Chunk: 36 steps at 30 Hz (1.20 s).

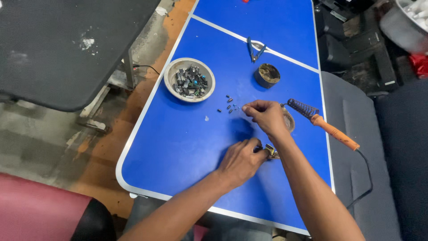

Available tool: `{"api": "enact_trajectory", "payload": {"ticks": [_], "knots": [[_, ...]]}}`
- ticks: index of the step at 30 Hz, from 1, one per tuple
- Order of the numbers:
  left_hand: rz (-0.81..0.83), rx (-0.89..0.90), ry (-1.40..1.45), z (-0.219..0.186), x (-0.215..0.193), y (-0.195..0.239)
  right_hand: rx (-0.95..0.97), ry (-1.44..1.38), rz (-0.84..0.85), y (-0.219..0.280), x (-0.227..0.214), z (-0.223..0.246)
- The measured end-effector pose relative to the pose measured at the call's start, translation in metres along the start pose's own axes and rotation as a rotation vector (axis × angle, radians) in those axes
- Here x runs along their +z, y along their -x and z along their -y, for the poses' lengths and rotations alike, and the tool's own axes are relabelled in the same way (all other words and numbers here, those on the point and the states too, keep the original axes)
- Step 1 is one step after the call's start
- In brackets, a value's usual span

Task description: The person uses a soldering iron to heat and remove components from a small green circuit board. They repeatedly apply the iron to specific points on the board, then flip and inspect the board before continuing to solder additional areas.

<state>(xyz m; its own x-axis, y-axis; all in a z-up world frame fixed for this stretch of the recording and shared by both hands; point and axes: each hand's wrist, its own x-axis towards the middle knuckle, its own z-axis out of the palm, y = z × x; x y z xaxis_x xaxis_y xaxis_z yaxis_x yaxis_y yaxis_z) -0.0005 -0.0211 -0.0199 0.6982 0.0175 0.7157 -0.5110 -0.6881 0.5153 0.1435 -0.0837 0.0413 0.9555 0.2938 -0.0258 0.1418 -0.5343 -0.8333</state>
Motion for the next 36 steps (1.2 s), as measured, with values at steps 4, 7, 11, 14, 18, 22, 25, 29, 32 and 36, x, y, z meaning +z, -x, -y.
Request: {"api": "enact_trajectory", "payload": {"ticks": [4,7,11,14,18,22,25,29,32,36], "knots": [[-0.005,-0.011,0.002,0.0,0.0,0.001,0.015,0.109,-0.006,-0.009,0.007,0.008],[0.009,-0.015,-0.008,0.002,0.003,0.002,0.03,0.173,-0.034,-0.017,0.009,0.001],[-0.003,-0.04,0.019,-0.002,-0.003,-0.001,-0.007,0.117,-0.135,0.016,-0.008,0.033],[-0.02,-0.046,0.014,-0.002,-0.008,-0.003,-0.189,0.054,-0.199,0.05,-0.025,0.031],[-0.061,-0.094,-0.022,0.004,-0.012,-0.008,-0.623,0.069,-0.372,0.096,-0.039,0.008],[-0.06,-0.105,-0.034,0.012,-0.013,-0.008,-0.699,0.114,-0.346,0.125,-0.036,-0.019],[-0.016,-0.106,0.03,0.011,-0.015,-0.007,-0.658,0.079,-0.222,0.129,-0.033,-0.034],[-0.005,-0.156,0.067,0.01,-0.02,-0.012,-0.605,0.049,-0.136,0.127,-0.035,-0.037],[-0.014,-0.199,0.12,0.009,-0.024,-0.008,-0.578,0.033,-0.126,0.127,-0.034,-0.042],[-0.034,-0.146,0.141,0.001,-0.026,-0.012,-0.596,-0.043,-0.21,0.126,-0.036,-0.047]]}}
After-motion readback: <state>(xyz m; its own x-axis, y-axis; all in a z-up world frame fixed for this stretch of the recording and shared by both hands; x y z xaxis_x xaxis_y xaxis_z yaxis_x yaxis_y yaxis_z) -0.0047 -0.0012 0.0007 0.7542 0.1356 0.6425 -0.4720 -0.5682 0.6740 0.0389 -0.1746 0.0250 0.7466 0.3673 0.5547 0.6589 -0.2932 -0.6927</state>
